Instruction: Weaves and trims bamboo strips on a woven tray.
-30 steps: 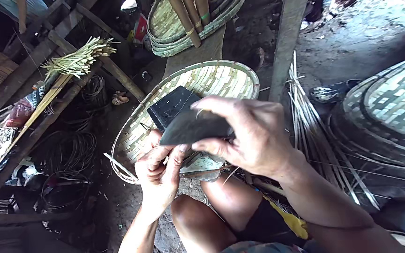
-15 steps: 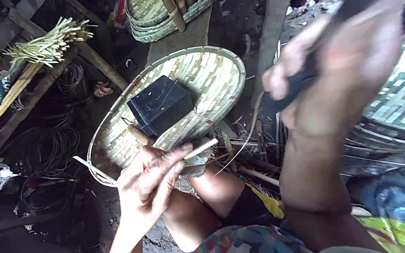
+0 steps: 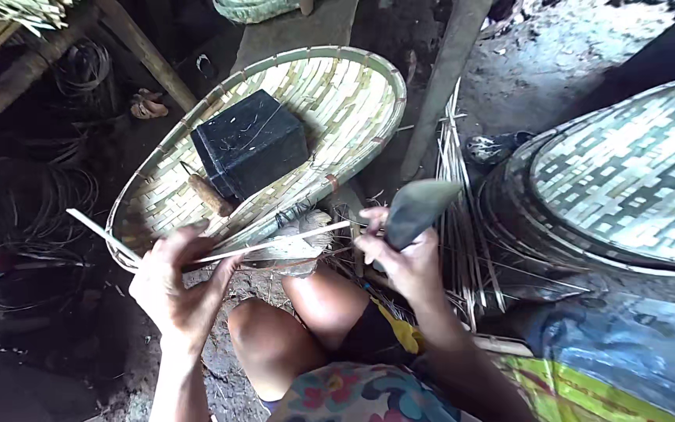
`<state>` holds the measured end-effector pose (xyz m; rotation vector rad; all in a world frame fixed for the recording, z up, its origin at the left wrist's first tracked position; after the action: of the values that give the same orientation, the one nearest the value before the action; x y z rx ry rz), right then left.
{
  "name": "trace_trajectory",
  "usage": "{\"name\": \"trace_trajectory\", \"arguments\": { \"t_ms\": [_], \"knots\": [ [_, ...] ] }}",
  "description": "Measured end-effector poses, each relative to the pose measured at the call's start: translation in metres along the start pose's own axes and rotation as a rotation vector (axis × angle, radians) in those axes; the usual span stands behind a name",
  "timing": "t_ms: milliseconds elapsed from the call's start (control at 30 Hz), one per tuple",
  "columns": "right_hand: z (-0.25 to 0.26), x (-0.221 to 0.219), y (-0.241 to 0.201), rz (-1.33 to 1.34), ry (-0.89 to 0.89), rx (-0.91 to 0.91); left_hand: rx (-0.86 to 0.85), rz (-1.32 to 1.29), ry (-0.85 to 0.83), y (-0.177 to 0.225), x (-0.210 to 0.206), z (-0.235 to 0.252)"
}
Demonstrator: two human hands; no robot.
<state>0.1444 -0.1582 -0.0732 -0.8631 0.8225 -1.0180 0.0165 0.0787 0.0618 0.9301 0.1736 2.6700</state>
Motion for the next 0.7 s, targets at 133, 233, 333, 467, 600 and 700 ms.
{"name": "trace_trajectory", "arguments": {
  "t_ms": [133, 233, 333, 467, 600, 700],
  "knots": [
    [-0.017, -0.021, -0.005, -0.205, 0.101, 0.13, 0.028, -0.201, 0.076, 0.004, 0.006, 0.019],
    [-0.016, -0.036, -0.022, -0.371, 0.123, 0.254, 0.052, -0.224, 0.138, 0.01, 0.02, 0.017],
    [-0.01, -0.044, -0.024, -0.432, 0.151, 0.364, 0.071, -0.206, 0.141, 0.012, 0.04, 0.0],
    [-0.017, -0.022, -0.016, -0.168, 0.196, 0.248, 0.076, -0.148, 0.095, 0.009, 0.05, -0.03],
    [-0.017, 0.005, -0.052, -0.424, 0.045, -0.123, 0.022, -0.004, -0.03, 0.015, 0.051, -0.026],
    [-0.018, 0.01, -0.105, -0.364, -0.016, 0.057, 0.026, -0.002, -0.131, 0.018, 0.053, -0.021]
  ]
}}
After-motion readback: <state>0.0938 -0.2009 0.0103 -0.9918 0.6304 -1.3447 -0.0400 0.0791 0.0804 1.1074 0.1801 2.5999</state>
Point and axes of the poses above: each hand's wrist, its own z-axis towards the middle knuckle, its own x-axis out of the back of the hand, y = z × x, the point moved 6 cm from there along z, towards the middle knuckle
